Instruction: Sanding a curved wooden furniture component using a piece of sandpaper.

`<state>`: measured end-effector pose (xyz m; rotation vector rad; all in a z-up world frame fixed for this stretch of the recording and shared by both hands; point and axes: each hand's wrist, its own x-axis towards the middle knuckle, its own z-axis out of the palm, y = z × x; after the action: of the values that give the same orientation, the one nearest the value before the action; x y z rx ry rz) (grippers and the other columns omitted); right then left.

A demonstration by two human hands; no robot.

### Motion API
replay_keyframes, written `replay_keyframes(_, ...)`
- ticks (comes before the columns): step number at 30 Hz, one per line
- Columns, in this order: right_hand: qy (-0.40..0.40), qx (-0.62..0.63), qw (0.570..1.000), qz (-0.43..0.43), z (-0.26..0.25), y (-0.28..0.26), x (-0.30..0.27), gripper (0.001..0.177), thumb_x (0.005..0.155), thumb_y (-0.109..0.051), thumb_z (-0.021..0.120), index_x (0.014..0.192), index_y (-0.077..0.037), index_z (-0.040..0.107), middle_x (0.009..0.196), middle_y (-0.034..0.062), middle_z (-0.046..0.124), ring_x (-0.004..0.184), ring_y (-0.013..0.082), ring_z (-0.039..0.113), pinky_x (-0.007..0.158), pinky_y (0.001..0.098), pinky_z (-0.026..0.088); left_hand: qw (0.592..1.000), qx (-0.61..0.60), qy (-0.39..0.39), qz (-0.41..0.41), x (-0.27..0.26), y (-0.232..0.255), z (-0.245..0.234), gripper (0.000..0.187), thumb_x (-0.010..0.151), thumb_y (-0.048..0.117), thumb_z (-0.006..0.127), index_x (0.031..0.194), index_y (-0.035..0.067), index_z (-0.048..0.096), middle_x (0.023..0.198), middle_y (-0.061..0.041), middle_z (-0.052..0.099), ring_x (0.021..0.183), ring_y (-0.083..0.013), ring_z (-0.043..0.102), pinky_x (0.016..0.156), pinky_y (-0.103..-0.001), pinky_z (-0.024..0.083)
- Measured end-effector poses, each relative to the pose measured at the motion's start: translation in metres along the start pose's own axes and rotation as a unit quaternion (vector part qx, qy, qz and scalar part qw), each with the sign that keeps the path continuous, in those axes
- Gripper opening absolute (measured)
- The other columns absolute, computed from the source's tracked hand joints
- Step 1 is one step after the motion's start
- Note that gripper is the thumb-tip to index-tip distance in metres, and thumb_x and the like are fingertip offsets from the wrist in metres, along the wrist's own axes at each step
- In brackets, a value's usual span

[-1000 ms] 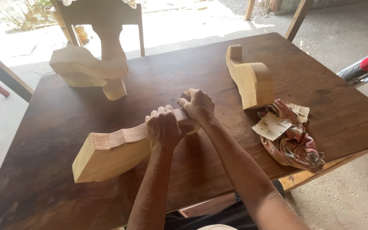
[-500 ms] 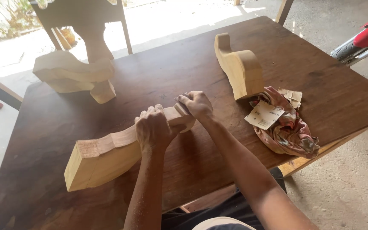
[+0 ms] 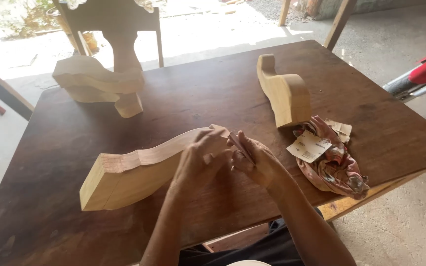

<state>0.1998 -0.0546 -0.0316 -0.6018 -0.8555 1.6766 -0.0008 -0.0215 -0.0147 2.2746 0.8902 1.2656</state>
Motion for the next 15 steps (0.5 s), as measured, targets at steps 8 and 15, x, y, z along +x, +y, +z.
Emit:
replay_keyframes(8, 0.08, -0.153, 0.984, -0.04, 0.004, 0.027, 0.007, 0.033, 0.106, -0.034, 0.051, 0.107, -0.005, 0.067, 0.058, -0.0026, 0.058, 0.043, 0.0054, 0.048, 0.038, 0.0214, 0.04, 0.988, -0.051, 0.075, -0.124, -0.012, 0.038, 0.004, 0.034, 0.081, 0.027, 0.087, 0.104, 0.006, 0.075, 0.106, -0.01, 0.079, 0.095, -0.0204, 0.078, 0.08, -0.035, 0.063)
replay_keyframes(15, 0.163, -0.522, 0.828, -0.126, 0.015, 0.015, -0.003, 0.035, 0.103, -0.032, 0.05, 0.098, -0.01, 0.076, 0.058, 0.002, 0.066, 0.046, 0.0079, 0.052, 0.036, 0.0251, 0.041, 0.953, -0.273, 0.088, -0.1, -0.023, 0.029, 0.017, 0.051, 0.087, 0.017, 0.078, 0.129, 0.002, 0.053, 0.119, -0.011, 0.071, 0.112, -0.0229, 0.072, 0.086, -0.036, 0.061)
